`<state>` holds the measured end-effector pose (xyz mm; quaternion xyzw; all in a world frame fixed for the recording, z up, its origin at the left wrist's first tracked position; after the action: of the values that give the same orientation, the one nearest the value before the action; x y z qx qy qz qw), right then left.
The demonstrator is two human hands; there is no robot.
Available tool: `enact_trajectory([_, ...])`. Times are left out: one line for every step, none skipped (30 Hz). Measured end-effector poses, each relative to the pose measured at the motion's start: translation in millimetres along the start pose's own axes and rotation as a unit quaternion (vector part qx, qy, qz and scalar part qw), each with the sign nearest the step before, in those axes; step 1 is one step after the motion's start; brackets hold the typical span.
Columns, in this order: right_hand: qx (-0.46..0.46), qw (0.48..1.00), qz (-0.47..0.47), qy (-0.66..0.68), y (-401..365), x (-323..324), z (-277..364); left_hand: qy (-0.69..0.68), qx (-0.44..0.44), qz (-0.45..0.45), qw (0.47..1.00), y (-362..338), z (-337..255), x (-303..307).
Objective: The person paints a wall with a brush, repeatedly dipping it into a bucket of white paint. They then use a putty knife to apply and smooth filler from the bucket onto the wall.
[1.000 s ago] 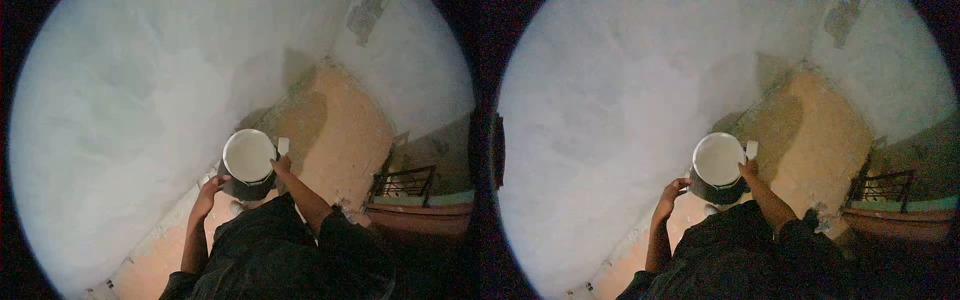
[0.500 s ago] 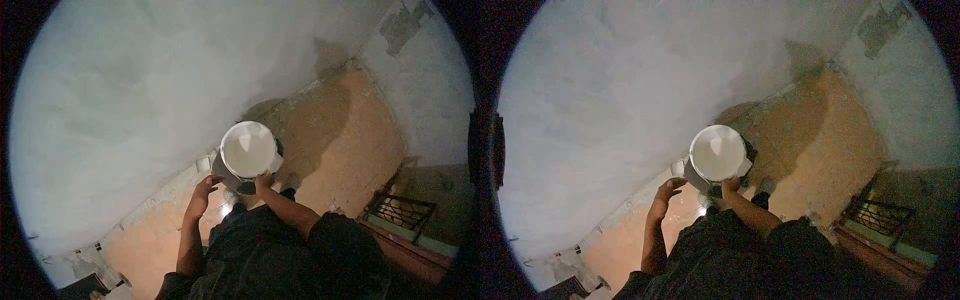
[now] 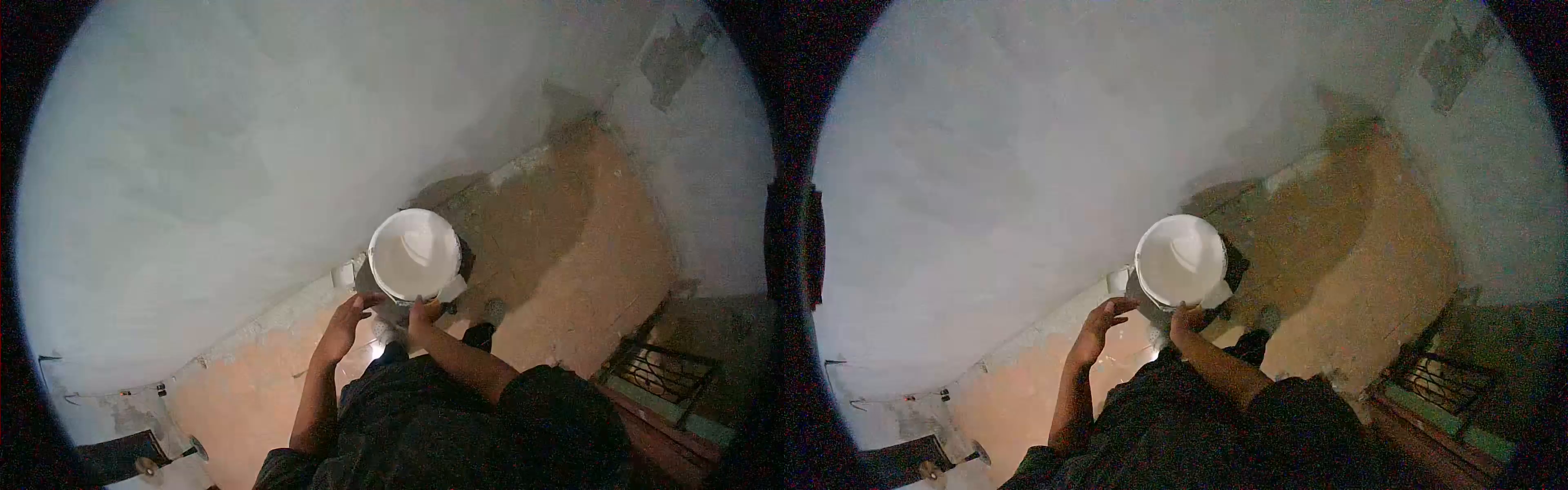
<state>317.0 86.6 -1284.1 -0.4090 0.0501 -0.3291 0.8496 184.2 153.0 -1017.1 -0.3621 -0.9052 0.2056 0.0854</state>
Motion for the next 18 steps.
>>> enact_trajectory([0.016, 0.999, 0.034, 0.010, -5, 6, 15, 0.007, -0.006, 0.000, 1.000, -2, 8, 1])
enact_trajectory([0.032, 0.997, 0.066, 0.020, -9, 8, 23, 0.007, -0.005, 0.001, 1.000, -3, 8, -2])
enact_trajectory([0.142, 0.989, -0.035, -0.013, -11, 4, 43, 0.000, -0.006, 0.001, 1.000, -4, 8, -4])
enact_trajectory([0.143, 0.989, -0.038, -0.011, -4, 21, 44, -0.007, -0.007, 0.002, 1.000, -5, 8, -5])
enact_trajectory([0.110, 0.994, 0.007, 0.014, 2, 18, 43, 0.003, -0.014, 0.012, 1.000, -7, 3, -5])
enact_trajectory([0.078, 0.995, 0.052, 0.038, -28, 14, 85, 0.004, -0.015, 0.015, 1.000, -8, 3, -5])
enact_trajectory([0.174, 0.979, 0.055, 0.094, 74, -27, 2, 0.004, -0.019, 0.011, 1.000, -8, 3, -4])
enact_trajectory([0.176, 0.978, 0.053, 0.096, 72, -20, 19, 0.005, -0.024, 0.007, 1.000, -7, 2, -4])
enact_trajectory([0.126, 0.972, 0.071, 0.183, 60, -11, 51, 0.015, -0.023, 0.012, 1.000, -7, -5, -6])
enact_trajectory([0.074, 0.956, 0.089, 0.269, 46, -3, 79, 0.016, -0.024, 0.015, 0.999, -7, -6, -6])
enact_trajectory([0.076, 0.955, 0.086, 0.272, 37, 9, 100, 0.014, -0.023, 0.009, 1.000, -5, -7, -4])
enact_trajectory([0.049, 0.933, 0.093, 0.344, 32, 19, 114, 0.013, -0.024, 0.003, 1.000, -2, -8, -2])
enact_trajectory([0.021, 0.905, 0.101, 0.413, 28, 29, 125, 0.016, -0.034, 0.001, 0.999, 0, -12, -2])
enact_trajectory([-0.004, 0.920, 0.116, 0.375, 29, 41, 133, 0.017, -0.035, 0.003, 0.999, 3, -13, -1])
enact_trajectory([-0.001, 0.913, 0.104, 0.394, 25, 48, 135, 0.014, -0.039, 0.007, 0.999, 7, -14, 0])
enact_trajectory([0.004, 0.906, 0.093, 0.412, 22, 55, 137, 0.012, -0.044, 0.009, 0.999, 12, -14, 1])
enact_trajectory([0.003, 0.906, 0.091, 0.413, 18, 63, 138, 0.016, -0.034, 0.011, 0.999, 18, -11, 3])
enact_trajectory([0.013, 0.919, 0.091, 0.384, 14, 74, 143, 0.016, -0.032, 0.013, 0.999, 25, -9, 5])
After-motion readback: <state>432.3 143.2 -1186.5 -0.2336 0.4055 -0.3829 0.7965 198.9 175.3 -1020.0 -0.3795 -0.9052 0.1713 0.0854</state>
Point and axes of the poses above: each hand's wrist, its own y-axis towards the middle knuckle, its own x-axis out of the back of the hand, z = x × y, the point moved 6 cm from there along y, towards the middle knuckle, and after that the axes turned 12 degrees about z, right-handed, at the moved point
